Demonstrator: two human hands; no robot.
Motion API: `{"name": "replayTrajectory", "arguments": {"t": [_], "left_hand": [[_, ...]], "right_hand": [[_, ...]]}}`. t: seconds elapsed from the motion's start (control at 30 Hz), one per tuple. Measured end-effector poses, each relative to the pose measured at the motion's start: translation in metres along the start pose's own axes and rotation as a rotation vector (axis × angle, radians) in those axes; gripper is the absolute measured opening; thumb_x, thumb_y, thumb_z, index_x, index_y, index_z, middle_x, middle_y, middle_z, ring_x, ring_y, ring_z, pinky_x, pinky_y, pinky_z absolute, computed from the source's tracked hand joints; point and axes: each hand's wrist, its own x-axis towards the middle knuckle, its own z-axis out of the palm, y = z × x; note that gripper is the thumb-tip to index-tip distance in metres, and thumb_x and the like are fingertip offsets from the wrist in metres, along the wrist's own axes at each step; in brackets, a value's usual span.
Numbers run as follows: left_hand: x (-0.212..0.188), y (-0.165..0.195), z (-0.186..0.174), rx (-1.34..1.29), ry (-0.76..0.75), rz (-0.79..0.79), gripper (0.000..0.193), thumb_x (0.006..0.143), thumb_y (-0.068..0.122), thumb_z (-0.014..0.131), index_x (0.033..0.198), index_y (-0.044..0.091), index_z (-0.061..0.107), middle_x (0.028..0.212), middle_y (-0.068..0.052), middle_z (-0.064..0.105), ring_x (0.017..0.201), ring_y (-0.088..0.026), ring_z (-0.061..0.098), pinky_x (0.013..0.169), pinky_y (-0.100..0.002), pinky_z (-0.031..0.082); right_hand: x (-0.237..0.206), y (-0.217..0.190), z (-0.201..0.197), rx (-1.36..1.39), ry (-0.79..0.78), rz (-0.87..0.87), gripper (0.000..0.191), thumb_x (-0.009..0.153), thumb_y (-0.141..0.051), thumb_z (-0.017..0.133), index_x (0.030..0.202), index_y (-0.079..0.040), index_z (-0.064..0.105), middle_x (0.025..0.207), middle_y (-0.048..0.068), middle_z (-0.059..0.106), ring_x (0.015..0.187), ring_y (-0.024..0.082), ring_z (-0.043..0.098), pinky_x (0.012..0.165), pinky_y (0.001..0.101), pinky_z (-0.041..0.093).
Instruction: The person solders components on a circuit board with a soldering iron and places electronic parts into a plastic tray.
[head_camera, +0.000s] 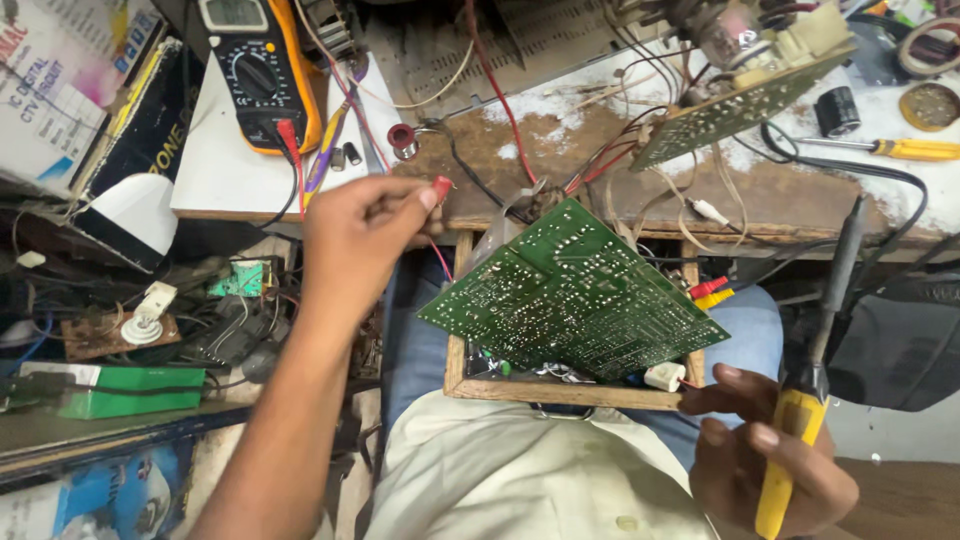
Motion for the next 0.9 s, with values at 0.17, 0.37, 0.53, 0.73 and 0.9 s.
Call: {"name": "replayTrajectory", "arguments": {"t": [0.17,0.37,0.53,0.73,0.9], "left_hand": [[0.038,-0.024,0.000,0.744,0.080,0.255,0.014,0.085,0.019,0.078,0.090,0.007,0.081,0.075,-0.010,0.076,0.065,-0.022,0.073,0.060,-0.035,0.055],[0.033,-0.019,0.002,0.799,0.161,0.335,0.017,0.093,0.023,0.076,0.096,0.007,0.079,0.075,-0.012,0.072,0.064,-0.027,0.070,0.059,-0.038,0.052],[0.005,-0.014,0.021,0.382,-0.092,0.199,0.031,0.097,0.036,0.069,0.106,0.007,0.076,0.082,-0.007,0.074,0.071,-0.019,0.067,0.063,-0.029,0.052],[0.001,-0.011,0.042,0.438,-0.173,0.182,0.049,0.107,0.048,0.052,0.113,0.003,0.072,0.092,-0.011,0.071,0.083,-0.018,0.067,0.075,-0.030,0.051],[-0.002,-0.014,0.057,0.476,-0.203,-0.087,0.056,0.099,0.055,0.046,0.118,0.008,0.070,0.084,-0.012,0.071,0.078,-0.020,0.067,0.073,-0.034,0.052]], "right_hand": [[-0.017,0.029,-0.004,-0.071,-0.085,-0.005,0.039,0.094,0.013,0.059,0.122,-0.003,0.038,0.122,0.034,0.063,0.079,0.020,0.070,0.070,0.0334,0.061],[-0.022,0.036,-0.011,-0.309,-0.188,0.029,0.043,0.094,0.013,0.067,0.122,-0.004,0.040,0.126,0.031,0.062,0.098,0.029,0.070,0.082,0.0321,0.058],[-0.011,0.040,-0.006,-0.410,-0.220,0.027,0.048,0.090,0.010,0.075,0.120,-0.006,0.041,0.128,0.027,0.063,0.121,0.032,0.063,0.096,0.0357,0.056],[-0.013,0.047,0.006,-0.468,-0.167,0.057,0.057,0.087,0.007,0.080,0.124,-0.008,0.039,0.141,0.027,0.055,0.142,0.040,0.055,0.120,0.0443,0.040],[-0.012,0.049,0.010,-0.318,-0.097,0.175,0.061,0.090,0.011,0.076,0.128,-0.011,0.033,0.147,0.025,0.050,0.140,0.034,0.057,0.108,0.0378,0.050]]}}
